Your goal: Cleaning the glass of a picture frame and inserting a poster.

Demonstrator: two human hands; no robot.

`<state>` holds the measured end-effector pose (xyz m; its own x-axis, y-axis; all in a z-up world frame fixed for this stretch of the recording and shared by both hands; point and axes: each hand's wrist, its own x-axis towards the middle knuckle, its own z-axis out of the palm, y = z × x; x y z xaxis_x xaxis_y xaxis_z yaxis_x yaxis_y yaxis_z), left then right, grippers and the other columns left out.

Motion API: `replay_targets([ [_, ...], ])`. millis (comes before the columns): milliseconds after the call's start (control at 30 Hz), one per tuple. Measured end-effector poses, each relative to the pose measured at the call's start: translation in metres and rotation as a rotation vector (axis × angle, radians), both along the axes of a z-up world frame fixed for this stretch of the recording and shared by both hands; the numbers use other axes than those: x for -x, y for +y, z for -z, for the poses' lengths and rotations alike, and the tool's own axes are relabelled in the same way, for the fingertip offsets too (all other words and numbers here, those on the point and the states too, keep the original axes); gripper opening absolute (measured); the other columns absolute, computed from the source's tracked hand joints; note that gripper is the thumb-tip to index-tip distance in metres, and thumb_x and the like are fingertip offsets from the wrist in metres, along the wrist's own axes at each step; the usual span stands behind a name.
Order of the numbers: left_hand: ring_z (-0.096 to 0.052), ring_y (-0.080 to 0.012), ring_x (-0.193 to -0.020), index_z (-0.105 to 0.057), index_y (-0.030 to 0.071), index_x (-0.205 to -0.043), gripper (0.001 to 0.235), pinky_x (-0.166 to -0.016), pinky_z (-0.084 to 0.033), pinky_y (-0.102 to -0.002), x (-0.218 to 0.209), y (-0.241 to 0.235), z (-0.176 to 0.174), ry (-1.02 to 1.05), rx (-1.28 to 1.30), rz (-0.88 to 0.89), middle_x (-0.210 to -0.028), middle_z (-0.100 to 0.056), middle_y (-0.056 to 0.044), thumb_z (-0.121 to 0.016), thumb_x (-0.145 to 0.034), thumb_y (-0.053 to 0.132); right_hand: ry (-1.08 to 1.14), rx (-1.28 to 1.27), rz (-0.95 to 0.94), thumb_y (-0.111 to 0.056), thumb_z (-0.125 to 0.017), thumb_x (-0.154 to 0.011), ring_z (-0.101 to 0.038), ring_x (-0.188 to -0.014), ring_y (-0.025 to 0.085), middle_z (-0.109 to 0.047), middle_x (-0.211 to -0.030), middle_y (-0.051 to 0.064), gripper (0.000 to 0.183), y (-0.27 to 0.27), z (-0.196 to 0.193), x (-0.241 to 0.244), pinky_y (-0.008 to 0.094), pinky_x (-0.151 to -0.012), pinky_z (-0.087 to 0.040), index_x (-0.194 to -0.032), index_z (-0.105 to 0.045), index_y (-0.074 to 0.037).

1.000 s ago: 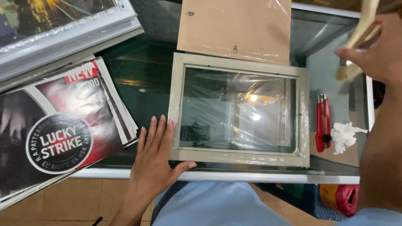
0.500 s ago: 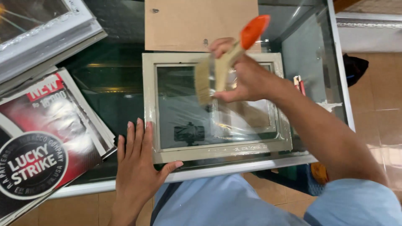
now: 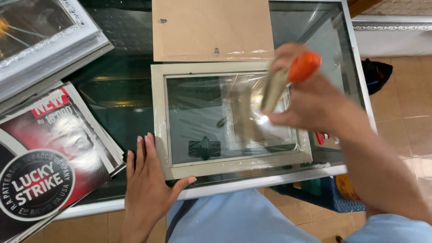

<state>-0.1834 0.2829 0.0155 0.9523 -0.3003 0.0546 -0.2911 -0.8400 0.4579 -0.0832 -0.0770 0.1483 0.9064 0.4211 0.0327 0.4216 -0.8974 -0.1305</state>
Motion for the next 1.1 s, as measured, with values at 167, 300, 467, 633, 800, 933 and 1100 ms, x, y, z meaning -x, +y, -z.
replay_targets([
  [167,-0.024,-0.0454,-0.153,-0.019,-0.013,-0.156,0.131,-0.121,-0.014,-0.059,0.001,0.0,0.005,-0.034,-0.039,-0.007,-0.159,-0.033,-0.032,-0.06,-0.074,0.081,0.067,-0.755,-0.428,-0.025,-0.098,-0.07,-0.042,-0.137,0.035,-0.035,-0.145,0.016,0.085,0.125,0.056,0.015,0.048,-0.114,-0.046,-0.125,-0.035,-0.01],
  [300,-0.023,-0.0452,-0.153,-0.021,-0.015,-0.154,0.127,-0.122,-0.013,-0.059,0.003,0.0,0.002,-0.049,-0.031,0.0,-0.16,-0.033,-0.034,-0.056,-0.077,0.08,0.156,-0.734,-0.423,-0.025,-0.096,-0.069,-0.047,-0.133,0.035,-0.036,-0.145,0.018,0.082,0.132,0.076,0.006,0.044,-0.111,-0.047,-0.124,-0.038,-0.008],
  [467,-0.019,-0.0456,-0.154,-0.018,-0.015,-0.155,0.128,-0.122,-0.009,-0.059,0.001,0.0,0.003,-0.019,-0.036,0.018,-0.16,-0.03,-0.034,-0.059,-0.078,0.078,0.128,-0.517,-0.261,-0.018,-0.089,-0.061,-0.041,-0.134,0.036,-0.037,-0.139,0.018,0.081,0.025,0.073,0.014,0.05,-0.115,-0.043,-0.12,-0.034,-0.008],
  [633,-0.021,-0.0488,-0.152,-0.019,-0.015,-0.154,0.127,-0.122,-0.01,-0.06,0.001,0.0,0.001,-0.018,-0.001,0.021,-0.159,-0.032,-0.036,-0.062,-0.078,0.076,0.126,-0.185,-0.013,-0.023,-0.09,-0.053,-0.04,-0.141,0.037,-0.049,-0.134,0.021,0.069,-0.058,0.049,0.04,0.047,-0.119,-0.037,-0.107,-0.051,-0.003],
  [800,-0.023,-0.0478,-0.153,-0.02,-0.015,-0.154,0.125,-0.121,-0.013,-0.06,0.002,-0.001,-0.002,-0.038,0.008,0.021,-0.159,-0.033,-0.035,-0.065,-0.078,0.073,0.433,0.393,0.14,-0.049,-0.076,-0.075,-0.021,-0.161,0.028,-0.048,-0.144,0.007,0.041,-0.065,0.006,0.042,0.046,-0.123,-0.036,-0.061,-0.086,-0.012],
  [933,-0.024,-0.0483,-0.152,-0.021,-0.016,-0.154,0.124,-0.121,-0.013,-0.061,0.003,-0.001,-0.002,-0.048,0.009,0.028,-0.159,-0.033,-0.035,-0.067,-0.078,0.071,0.064,0.338,0.177,-0.045,-0.083,-0.073,-0.064,-0.099,0.031,-0.041,-0.141,0.018,0.081,0.0,-0.003,0.05,0.039,-0.078,-0.059,-0.128,-0.044,0.001],
  [1100,-0.016,-0.0455,-0.156,-0.015,-0.011,-0.158,0.115,-0.122,-0.011,-0.06,0.004,0.005,0.012,-0.07,-0.042,0.057,-0.164,-0.026,-0.032,-0.07,-0.075,0.046,0.039,-0.899,-0.345,-0.029,-0.098,-0.071,-0.045,-0.143,0.035,-0.037,-0.147,0.016,0.086,0.134,0.055,0.059,0.045,-0.118,-0.047,-0.127,-0.037,-0.008],
])
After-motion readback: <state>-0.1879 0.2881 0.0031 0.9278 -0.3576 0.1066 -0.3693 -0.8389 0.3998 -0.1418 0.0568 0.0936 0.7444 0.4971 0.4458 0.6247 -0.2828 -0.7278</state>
